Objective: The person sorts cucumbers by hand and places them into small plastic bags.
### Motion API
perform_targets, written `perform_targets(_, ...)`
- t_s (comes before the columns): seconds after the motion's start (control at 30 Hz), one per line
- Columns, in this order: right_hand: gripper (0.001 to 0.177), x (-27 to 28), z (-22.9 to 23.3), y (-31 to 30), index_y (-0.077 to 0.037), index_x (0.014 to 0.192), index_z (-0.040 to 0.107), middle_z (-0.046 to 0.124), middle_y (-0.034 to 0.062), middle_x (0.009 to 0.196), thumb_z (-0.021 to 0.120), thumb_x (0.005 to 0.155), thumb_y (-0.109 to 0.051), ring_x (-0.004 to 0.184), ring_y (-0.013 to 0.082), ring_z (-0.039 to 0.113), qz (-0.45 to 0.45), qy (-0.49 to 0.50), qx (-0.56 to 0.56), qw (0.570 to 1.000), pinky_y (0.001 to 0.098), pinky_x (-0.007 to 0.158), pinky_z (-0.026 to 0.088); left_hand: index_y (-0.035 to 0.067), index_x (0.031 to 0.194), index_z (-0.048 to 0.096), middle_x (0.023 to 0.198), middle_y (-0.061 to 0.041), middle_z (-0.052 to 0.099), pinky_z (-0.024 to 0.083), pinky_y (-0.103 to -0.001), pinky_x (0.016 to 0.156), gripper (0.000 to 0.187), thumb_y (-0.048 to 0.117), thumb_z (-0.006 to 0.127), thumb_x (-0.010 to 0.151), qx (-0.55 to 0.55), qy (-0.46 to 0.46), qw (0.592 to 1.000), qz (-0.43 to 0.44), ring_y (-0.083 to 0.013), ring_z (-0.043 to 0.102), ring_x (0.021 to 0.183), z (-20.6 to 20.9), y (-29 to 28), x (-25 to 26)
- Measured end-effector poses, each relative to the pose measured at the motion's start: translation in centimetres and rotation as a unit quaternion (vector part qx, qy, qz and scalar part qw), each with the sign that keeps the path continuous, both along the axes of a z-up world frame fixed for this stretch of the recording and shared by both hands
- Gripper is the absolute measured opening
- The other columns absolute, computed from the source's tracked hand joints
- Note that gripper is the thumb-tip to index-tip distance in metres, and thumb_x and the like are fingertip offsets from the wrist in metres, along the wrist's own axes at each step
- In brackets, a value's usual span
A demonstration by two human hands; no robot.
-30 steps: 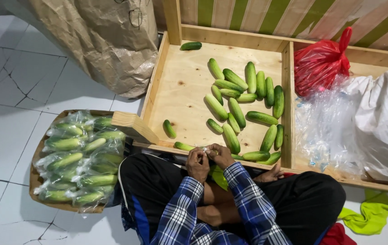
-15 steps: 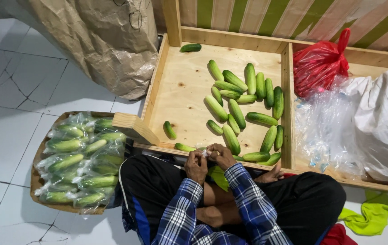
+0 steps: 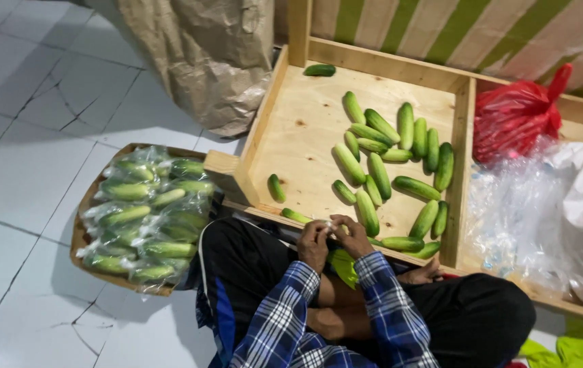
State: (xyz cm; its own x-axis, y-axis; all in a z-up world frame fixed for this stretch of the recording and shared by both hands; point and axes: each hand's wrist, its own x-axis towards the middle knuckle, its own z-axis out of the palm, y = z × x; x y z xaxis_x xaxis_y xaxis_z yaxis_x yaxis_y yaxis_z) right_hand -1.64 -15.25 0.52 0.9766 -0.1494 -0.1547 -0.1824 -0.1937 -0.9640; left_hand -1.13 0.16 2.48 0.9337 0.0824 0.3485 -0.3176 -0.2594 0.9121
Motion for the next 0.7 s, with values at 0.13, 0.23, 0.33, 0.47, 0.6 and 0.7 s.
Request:
perform_targets(0.13,0.039,-0.8,1.6,-0.3,-0.003,0.117,0.065,0.060,0.0305,0.139,0.073,0.079,-0.010,0.136,0.0504,0.049,0.053,-0.030,0.004,0.998,0.0639,0.117,0.032,0.019,0.094,0.069,0.098,0.000,0.075,0.061,-0.035,0.078,0.012,0.029,0.067,0.100,0.062,-0.037,0.997,0.022,-0.0241,0.075,0.091,1.5,0.0,-0.7)
perform_targets(0.23,0.073,-0.5,2.5,1.0,-0.020,0.145,0.056,0.059,0.0228,0.143,0.076,0.075,-0.025,0.134,0.0502,0.051,0.051,-0.009,-0.113,0.992,0.0634,0.115,0.037,0.021,0.097,0.067,0.102,0.003,0.072,0.060,-0.033,0.078,0.014,0.032,0.060,0.103,0.090,-0.098,0.991,0.031,-0.0222,0.074,0.090,2.5,0.2,-0.4)
perform_targets(0.33,0.057,-0.5,1.2,1.6,-0.038,0.133,0.066,0.068,0.0043,0.136,0.071,0.077,-0.028,0.126,0.0388,0.062,0.023,0.010,-0.236,0.971,0.0542,0.112,0.046,0.018,0.096,0.063,0.099,0.000,0.071,0.061,-0.036,0.073,0.019,0.031,0.055,0.106,0.076,-0.097,0.992,0.034,-0.0268,0.074,0.086,3.1,0.1,-0.7)
perform_targets(0.47,0.061,-0.4,1.2,2.0,-0.031,0.137,0.065,0.068,0.0139,0.130,0.075,0.078,-0.022,0.122,0.0409,0.062,-0.052,-0.038,-0.224,0.972,0.0535,0.111,0.046,0.018,0.099,0.063,0.101,0.001,0.071,0.060,-0.036,0.073,0.014,0.028,0.055,0.106,0.041,-0.068,0.996,0.044,-0.0260,0.074,0.089,5.0,1.1,-0.6)
perform_targets(0.6,0.061,-0.3,2.7,2.0,-0.023,0.133,0.070,0.065,0.0109,0.138,0.090,0.075,-0.021,0.133,0.0340,0.056,-0.064,-0.169,-0.186,0.966,0.0484,0.116,0.042,0.010,0.097,0.065,0.099,-0.006,0.071,0.059,-0.035,0.079,0.012,0.019,0.061,0.104,-0.051,-0.061,0.996,0.041,-0.0302,0.073,0.092,8.2,3.0,0.0)
perform_targets(0.7,0.048,0.2,6.0,2.8,-0.016,0.122,0.074,0.066,0.0123,0.138,0.089,0.076,-0.015,0.133,0.0333,0.058,-0.024,-0.212,-0.161,0.964,0.0482,0.115,0.044,0.008,0.095,0.064,0.098,-0.008,0.072,0.059,-0.037,0.080,0.017,0.022,0.064,0.104,-0.101,-0.029,0.992,0.069,-0.0294,0.073,0.090,12.1,5.4,0.1)
